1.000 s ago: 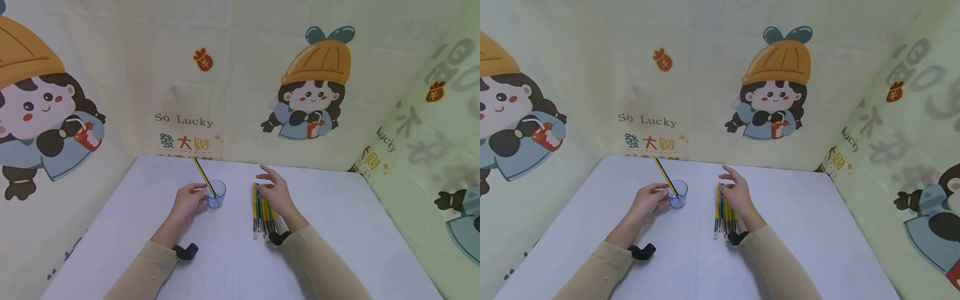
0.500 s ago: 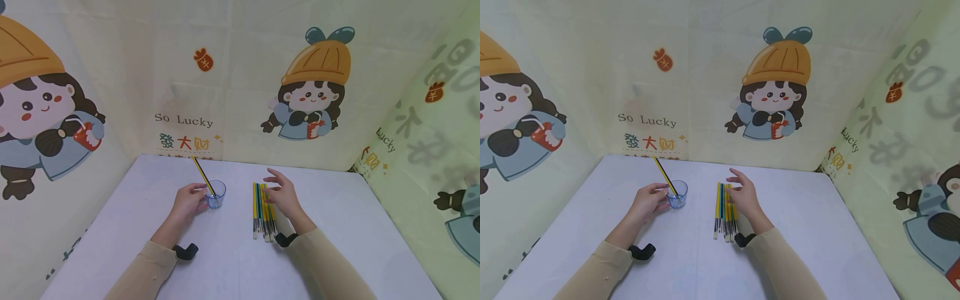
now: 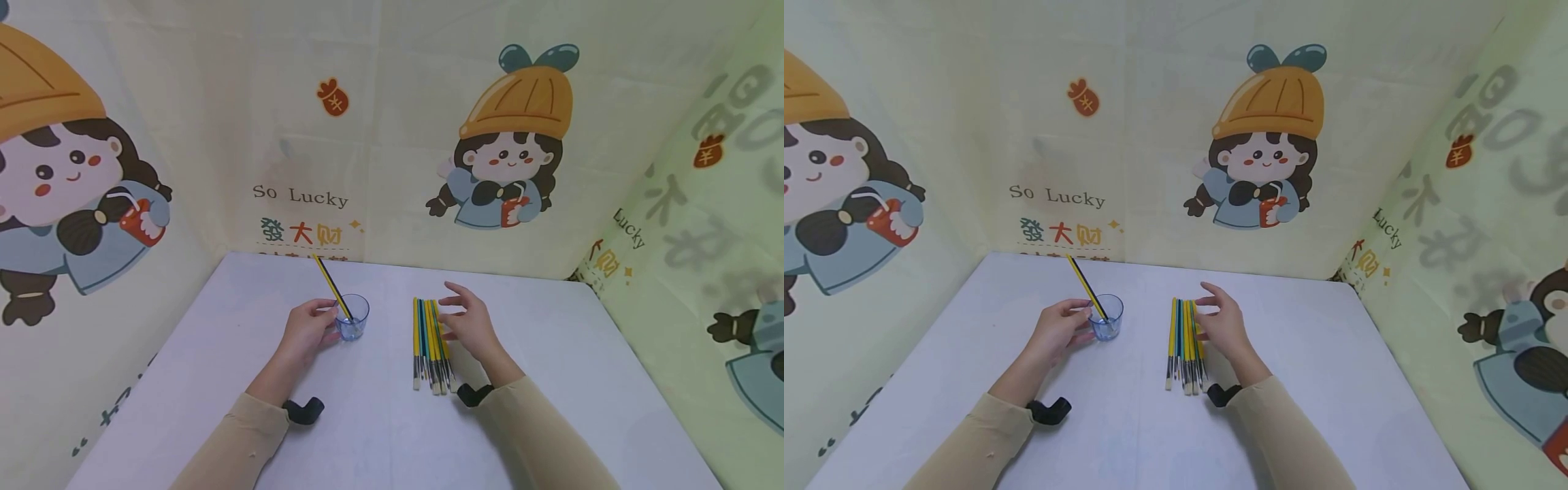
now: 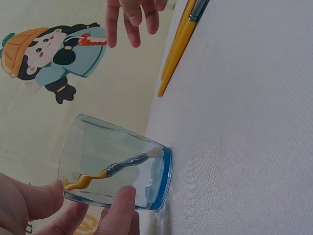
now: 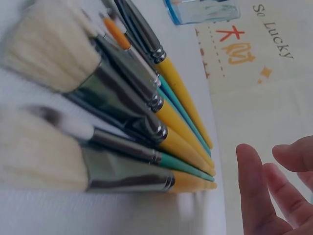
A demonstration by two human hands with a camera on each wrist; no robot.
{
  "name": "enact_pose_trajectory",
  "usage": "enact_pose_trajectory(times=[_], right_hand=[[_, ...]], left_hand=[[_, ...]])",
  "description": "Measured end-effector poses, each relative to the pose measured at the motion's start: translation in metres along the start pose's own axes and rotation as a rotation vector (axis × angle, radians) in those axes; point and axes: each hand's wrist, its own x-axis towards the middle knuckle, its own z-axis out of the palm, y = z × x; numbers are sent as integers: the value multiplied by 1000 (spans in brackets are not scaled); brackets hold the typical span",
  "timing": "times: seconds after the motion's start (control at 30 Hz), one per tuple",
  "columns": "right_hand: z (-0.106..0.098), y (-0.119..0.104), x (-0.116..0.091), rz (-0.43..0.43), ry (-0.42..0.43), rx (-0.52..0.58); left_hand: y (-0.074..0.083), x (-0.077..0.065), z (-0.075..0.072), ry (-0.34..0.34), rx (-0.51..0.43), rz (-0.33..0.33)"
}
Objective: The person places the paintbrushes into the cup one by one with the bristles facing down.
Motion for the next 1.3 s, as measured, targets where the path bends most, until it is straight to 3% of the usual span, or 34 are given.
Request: enact_pose_trajectory(times=[0.73,1.3], right_hand=[[-8,5,-3,139,-17,-117],[-9,8,-3,201,-78,-155]], left_hand=[[-1,-1,-1,-4,-9,-3],[-1,0,0,-2,-20,-9]])
